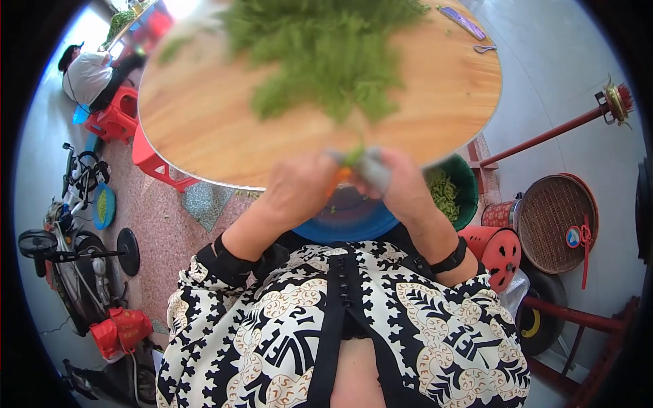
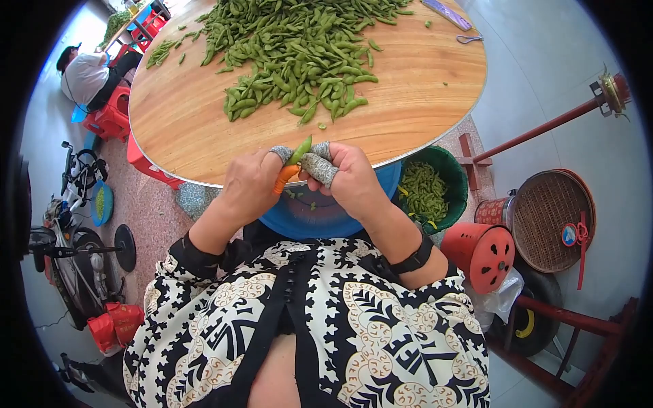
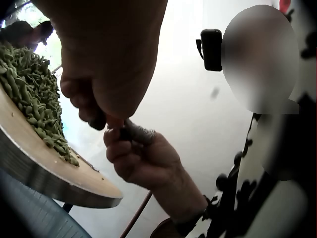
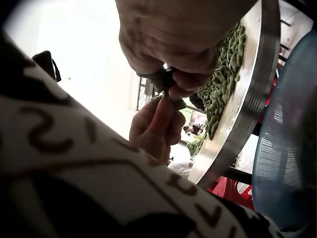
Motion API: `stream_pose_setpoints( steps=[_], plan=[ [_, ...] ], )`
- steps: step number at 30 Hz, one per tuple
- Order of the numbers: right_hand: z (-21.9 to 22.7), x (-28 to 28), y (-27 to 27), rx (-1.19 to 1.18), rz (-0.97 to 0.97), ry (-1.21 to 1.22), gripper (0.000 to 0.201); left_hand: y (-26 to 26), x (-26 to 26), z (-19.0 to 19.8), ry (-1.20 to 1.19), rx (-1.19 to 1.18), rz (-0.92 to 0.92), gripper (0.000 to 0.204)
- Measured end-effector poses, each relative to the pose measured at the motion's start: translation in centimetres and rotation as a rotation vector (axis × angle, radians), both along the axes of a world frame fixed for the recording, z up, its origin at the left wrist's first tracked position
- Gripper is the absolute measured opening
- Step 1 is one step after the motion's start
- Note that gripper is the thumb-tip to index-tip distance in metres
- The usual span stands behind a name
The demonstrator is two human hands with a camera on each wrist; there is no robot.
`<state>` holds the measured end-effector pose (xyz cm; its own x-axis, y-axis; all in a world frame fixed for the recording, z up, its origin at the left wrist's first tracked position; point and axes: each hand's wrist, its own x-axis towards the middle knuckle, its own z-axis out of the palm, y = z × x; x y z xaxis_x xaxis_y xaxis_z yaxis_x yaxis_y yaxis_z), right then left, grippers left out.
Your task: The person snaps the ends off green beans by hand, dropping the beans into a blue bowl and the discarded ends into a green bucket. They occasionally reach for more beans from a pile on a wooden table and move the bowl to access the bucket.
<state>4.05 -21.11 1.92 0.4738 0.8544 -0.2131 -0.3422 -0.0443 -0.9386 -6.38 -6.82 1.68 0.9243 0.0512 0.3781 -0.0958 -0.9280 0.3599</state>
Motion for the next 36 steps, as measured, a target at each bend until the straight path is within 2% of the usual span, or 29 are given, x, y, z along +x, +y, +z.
stream_pose_setpoints(
  steps=[2,4,5,7,8,10,11,13,14,16,18,20,22,23,25,26,28,31,33,34,36],
  plan=[
    [-0.6,0.0,-0.2,0.054,-0.002,0.016,0.008,0.1,0.3,-0.8,-0.075,0.048,-0.033,0.017],
    [-1.3,-0.1,-0.2,0.107,-0.002,0.036,0.008,0.3,0.5,-1.5,-0.111,-0.173,-0.117,0.016],
    [-1.5,-0.3,-0.1,0.186,-0.007,0.029,0.008,0.2,0.5,-1.5,-0.111,-0.172,-0.117,0.016],
    [-1.9,-0.3,0.0,0.267,-0.012,0.023,0.009,0.0,0.6,-1.3,-0.143,-0.534,-0.216,0.016],
    [-2.1,-0.2,0.0,0.297,-0.007,-0.038,0.009,0.0,0.6,-1.5,-0.141,-0.534,-0.217,0.016],
    [-2.5,0.1,0.1,0.325,0.0,-0.098,0.009,-0.1,0.4,-2.1,-0.012,-0.836,-0.215,0.018],
    [-2.7,0.3,0.1,0.326,0.018,-0.134,0.009,-0.5,0.3,-2.3,-0.011,-0.837,-0.214,0.018],
    [-2.9,0.5,0.1,0.328,0.036,-0.171,0.009,-1.6,0.5,-2.0,0.12,-1.556,-0.067,0.028],
    [-3.0,0.6,0.0,0.321,0.045,-0.136,0.009,-1.5,0.5,-2.1,0.121,-1.554,-0.068,0.028],
    [-3.1,0.7,0.0,0.314,0.049,-0.102,0.009,-0.8,0.5,-2.6,0.309,-1.818,-0.144,0.037],
    [-3.2,0.7,-0.1,0.281,0.036,0.027,0.008,-0.5,0.7,-2.9,0.351,-1.86,-0.194,0.039],
    [-3.0,0.9,-0.2,0.219,0.031,0.025,0.008,-0.4,0.8,-2.8,0.389,-1.899,-0.244,0.041],
    [-2.7,1.0,-0.3,0.159,0.023,0.022,0.008,-0.5,1.0,-2.4,0.333,-1.735,-0.114,0.035],
    [-2.5,0.9,-0.3,0.136,0.016,-0.024,0.007,-0.6,1.2,-2.5,0.334,-1.736,-0.114,0.035],
    [-2.2,0.8,-0.4,0.112,0.01,-0.067,0.006,-0.9,1.3,-2.9,0.21,-0.988,-0.077,0.024],
    [-1.9,0.8,-0.5,0.071,0.034,-0.15,0.006,-0.8,1.2,-2.7,0.212,-0.989,-0.076,0.024],
    [-1.9,1.1,-0.6,0.032,0.057,-0.237,0.006,-0.7,1.2,-1.3,0.255,-1.13,-0.227,0.015],
    [-2.4,1.5,-0.9,0.161,0.129,-0.209,0.007,-0.4,0.9,-1.9,0.335,-1.234,-0.222,0.016],
    [-2.3,1.7,-1.1,0.207,0.198,-0.16,0.008,0.1,0.7,-2.5,0.389,-1.189,-0.212,0.016],
    [-2.3,1.9,-1.1,0.209,0.198,-0.162,0.008,0.3,0.7,-2.5,0.442,-1.142,-0.201,0.017],
    [-2.6,2.0,-1.3,0.11,0.222,-0.017,0.009,-0.1,0.6,-2.3,0.42,-1.172,-0.202,0.017]
  ],
)
